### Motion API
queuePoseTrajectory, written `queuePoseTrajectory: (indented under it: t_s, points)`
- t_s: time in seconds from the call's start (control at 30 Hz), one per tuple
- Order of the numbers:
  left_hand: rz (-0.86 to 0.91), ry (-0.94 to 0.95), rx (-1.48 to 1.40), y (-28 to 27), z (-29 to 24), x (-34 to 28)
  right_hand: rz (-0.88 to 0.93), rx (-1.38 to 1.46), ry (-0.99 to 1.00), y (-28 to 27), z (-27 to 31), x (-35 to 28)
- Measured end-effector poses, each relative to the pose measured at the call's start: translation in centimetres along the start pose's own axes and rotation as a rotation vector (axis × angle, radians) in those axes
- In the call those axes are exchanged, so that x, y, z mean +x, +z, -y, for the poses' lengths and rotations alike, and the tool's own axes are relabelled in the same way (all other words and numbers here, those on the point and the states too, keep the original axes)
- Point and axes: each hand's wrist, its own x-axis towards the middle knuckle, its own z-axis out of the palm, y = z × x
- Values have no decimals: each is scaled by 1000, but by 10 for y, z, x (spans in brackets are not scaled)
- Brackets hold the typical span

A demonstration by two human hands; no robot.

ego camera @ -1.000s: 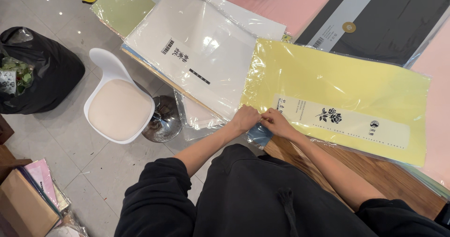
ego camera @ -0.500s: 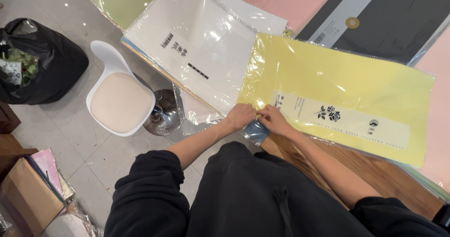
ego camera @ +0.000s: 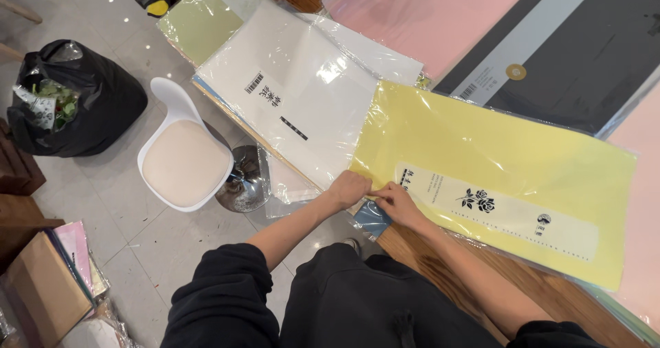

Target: The person organizes stacks of wrapping paper on a wooden table. They pick up various sheets, including yellow, white, blue, and beige, and place them into neat piles. The person also handles a black folder and a newspaper-print sheet, arranging them alongside the other papers.

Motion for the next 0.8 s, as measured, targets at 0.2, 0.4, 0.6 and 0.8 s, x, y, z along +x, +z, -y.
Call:
queuePoseTrajectory:
  t_s: [0.2,0.4,0.6,0.8]
  points:
    - [-35,-319,-151,-1,33,-13,9,-23,19,-2,7,-4]
    - [-131,-732,-612,9,52,-44,4,-359,140,16,11,7]
    - [-298,-523,-988,-48,46,-53,-153,-569,97,42,48,52]
    - [-98,-325,-969,-22,74,-8,-280,-660,56,60,37,53]
